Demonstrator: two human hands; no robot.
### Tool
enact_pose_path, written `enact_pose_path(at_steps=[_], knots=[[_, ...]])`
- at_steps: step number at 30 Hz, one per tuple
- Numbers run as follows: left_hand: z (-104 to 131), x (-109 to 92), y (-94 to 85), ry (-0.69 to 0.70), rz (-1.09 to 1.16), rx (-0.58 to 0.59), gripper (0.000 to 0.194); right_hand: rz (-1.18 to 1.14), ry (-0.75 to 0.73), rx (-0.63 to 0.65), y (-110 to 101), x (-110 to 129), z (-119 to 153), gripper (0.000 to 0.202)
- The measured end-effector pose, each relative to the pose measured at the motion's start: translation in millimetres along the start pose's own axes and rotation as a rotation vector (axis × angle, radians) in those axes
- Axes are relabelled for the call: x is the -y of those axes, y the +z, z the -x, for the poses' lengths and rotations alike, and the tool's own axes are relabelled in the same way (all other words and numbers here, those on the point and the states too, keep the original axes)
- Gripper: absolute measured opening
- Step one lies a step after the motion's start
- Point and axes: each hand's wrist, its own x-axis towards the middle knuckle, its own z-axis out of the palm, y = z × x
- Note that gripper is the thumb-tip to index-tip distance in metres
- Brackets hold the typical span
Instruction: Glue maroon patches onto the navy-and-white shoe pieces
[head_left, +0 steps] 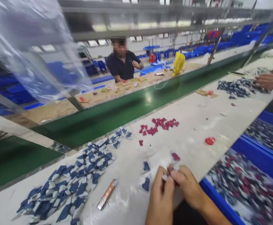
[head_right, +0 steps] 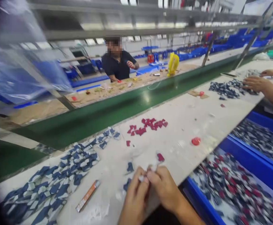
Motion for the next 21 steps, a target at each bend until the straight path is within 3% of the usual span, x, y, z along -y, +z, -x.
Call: enact_pose_path(at_steps=[5,12,16,21], knots=[[-13.5,-29.9,8.9,0.120,0.044,0.044,0.034,-0.153,-0.181,0.066,4.6,18.7,-22.6,0.034],[-12.9,-41.0,14.7,0.151,0.043,-0.003,0.018,-0.223,-0.134,0.046,11.5,21.7,-22.0,0.028],[-8.8,-47.4,21.5,0.150,-0.007,-0.073,0.015,-0.261,-0.134,-0.027,16.8,23.2,-19.0,0.030],[-5.0,-51.0,24.3,0.169,-0.008,-0.092,0.017,-0.275,-0.125,-0.021,15.6,26.4,-16.0,0.031]])
